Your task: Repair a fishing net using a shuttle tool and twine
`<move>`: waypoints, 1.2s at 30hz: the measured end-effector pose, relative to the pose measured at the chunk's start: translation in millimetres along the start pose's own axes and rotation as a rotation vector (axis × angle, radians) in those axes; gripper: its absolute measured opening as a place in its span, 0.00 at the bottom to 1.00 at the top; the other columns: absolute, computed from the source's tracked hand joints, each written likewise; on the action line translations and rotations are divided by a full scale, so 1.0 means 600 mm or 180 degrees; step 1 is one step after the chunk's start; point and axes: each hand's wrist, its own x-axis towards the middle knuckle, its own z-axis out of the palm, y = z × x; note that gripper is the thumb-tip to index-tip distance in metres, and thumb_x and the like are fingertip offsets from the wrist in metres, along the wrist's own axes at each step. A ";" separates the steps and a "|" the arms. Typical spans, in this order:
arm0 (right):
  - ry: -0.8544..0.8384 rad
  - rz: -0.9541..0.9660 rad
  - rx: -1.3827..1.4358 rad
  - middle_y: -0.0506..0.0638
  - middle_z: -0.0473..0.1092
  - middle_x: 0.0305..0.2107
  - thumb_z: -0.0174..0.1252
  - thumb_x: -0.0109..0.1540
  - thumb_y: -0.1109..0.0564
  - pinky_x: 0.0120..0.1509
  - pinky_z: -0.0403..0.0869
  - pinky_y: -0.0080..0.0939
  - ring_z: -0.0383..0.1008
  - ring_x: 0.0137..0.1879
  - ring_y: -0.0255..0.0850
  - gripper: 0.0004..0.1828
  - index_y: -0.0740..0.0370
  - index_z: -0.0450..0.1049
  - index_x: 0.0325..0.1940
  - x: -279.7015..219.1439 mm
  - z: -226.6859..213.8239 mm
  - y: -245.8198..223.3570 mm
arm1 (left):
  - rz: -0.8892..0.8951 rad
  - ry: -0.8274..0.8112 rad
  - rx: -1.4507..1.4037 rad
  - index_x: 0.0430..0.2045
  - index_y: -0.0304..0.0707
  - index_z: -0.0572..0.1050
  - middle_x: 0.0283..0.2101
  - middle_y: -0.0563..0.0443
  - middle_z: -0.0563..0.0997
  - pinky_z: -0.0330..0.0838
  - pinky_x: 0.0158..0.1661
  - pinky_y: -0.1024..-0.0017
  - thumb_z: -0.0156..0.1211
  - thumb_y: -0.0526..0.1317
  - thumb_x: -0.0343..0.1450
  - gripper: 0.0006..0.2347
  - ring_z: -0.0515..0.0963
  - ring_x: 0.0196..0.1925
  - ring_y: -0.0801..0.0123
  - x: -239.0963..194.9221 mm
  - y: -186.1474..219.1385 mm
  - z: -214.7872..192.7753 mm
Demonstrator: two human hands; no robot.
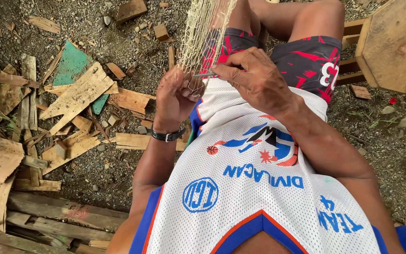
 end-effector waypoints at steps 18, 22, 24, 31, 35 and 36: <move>0.1164 -0.0390 0.0454 0.57 0.73 0.39 0.62 0.65 0.59 0.45 0.76 0.51 0.74 0.41 0.50 0.12 0.64 0.80 0.52 0.026 0.061 -0.024 | -0.0062 -0.0260 -0.0197 0.27 0.38 0.73 0.18 0.47 0.75 0.75 0.27 0.75 0.48 0.42 0.76 0.11 0.79 0.22 0.67 0.030 -0.078 -0.060; 0.1234 -0.0455 0.0202 0.52 0.68 0.35 0.63 0.64 0.59 0.41 0.74 0.49 0.71 0.37 0.48 0.09 0.59 0.82 0.48 0.042 0.069 -0.051 | 0.0369 -0.0499 -0.0097 0.37 0.26 0.73 0.31 0.33 0.79 0.81 0.41 0.57 0.49 0.40 0.77 0.12 0.84 0.36 0.51 0.039 -0.129 -0.125; 0.1435 -0.0394 0.0337 0.51 0.63 0.36 0.64 0.64 0.59 0.54 0.73 0.55 0.68 0.43 0.51 0.05 0.60 0.83 0.41 0.052 0.058 -0.061 | 0.0407 -0.0550 0.0180 0.27 0.32 0.73 0.21 0.46 0.75 0.74 0.30 0.75 0.51 0.40 0.77 0.11 0.78 0.25 0.66 0.033 -0.082 -0.055; 0.1417 0.0021 0.1988 0.65 0.68 0.39 0.56 0.67 0.59 0.60 0.73 0.67 0.73 0.49 0.60 0.10 0.72 0.73 0.44 0.023 -0.047 -0.090 | 0.0326 0.0023 0.0604 0.38 0.32 0.76 0.25 0.52 0.75 0.77 0.30 0.79 0.50 0.40 0.78 0.10 0.72 0.24 0.78 0.038 -0.065 -0.020; 0.1403 -0.0392 0.1341 0.66 0.70 0.38 0.56 0.68 0.62 0.55 0.73 0.67 0.73 0.45 0.62 0.09 0.73 0.75 0.44 0.007 -0.048 -0.042 | 0.0266 0.0262 0.0298 0.29 0.35 0.75 0.18 0.54 0.68 0.72 0.27 0.80 0.55 0.40 0.76 0.08 0.70 0.21 0.76 0.030 -0.048 0.014; 0.1269 -0.0548 0.0858 0.64 0.71 0.39 0.60 0.66 0.63 0.54 0.72 0.64 0.74 0.45 0.59 0.07 0.71 0.80 0.44 0.003 -0.046 -0.031 | 0.0225 0.0289 0.0218 0.28 0.37 0.74 0.17 0.55 0.66 0.71 0.27 0.79 0.56 0.40 0.75 0.08 0.70 0.20 0.75 0.027 -0.044 0.022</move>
